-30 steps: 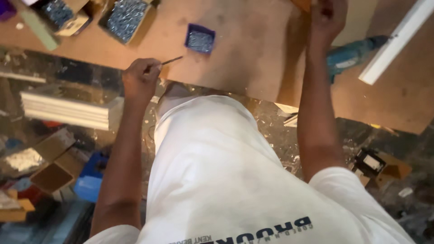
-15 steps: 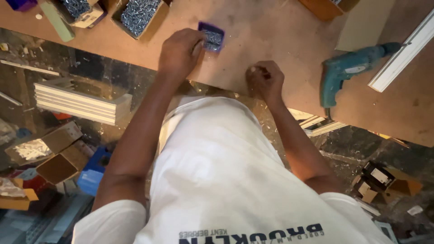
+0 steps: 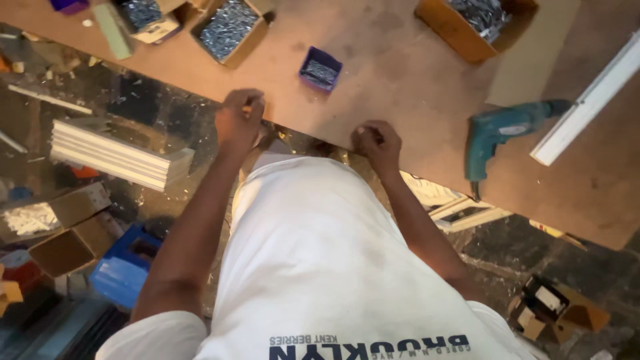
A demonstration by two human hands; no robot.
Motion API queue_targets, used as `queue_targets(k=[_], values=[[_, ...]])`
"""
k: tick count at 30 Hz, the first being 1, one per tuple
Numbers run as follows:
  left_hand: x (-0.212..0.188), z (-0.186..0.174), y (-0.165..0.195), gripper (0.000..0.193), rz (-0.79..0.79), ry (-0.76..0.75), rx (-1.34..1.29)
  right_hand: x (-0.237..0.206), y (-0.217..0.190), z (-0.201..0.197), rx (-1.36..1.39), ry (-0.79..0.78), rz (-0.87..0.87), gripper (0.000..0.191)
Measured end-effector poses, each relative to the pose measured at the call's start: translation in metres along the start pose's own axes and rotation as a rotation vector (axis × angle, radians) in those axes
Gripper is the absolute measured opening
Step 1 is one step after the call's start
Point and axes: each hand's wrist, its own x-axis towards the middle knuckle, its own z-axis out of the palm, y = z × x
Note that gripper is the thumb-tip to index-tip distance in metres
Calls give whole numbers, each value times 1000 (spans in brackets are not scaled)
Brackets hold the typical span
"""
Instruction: The person stands at a workbench and picks small metal screws from open cardboard boxes, placing them one at a time into a small purple container. Earlier, the person holds and turns over a red-headed hammer-like tool while moving around the workshop.
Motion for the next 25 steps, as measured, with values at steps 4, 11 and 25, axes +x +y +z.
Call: queue_targets(k=[4,11,25], values=[[-33,-8,-21,17,-169,36,119,15,-14,31,-13,-149,-43,10],[-58,-23,-28,23,-194,68,92,44,-49,63,73,-374,-50,7],[30,-88,-80,20,-240,254,104,56,-45,89,11,-310,72,13]])
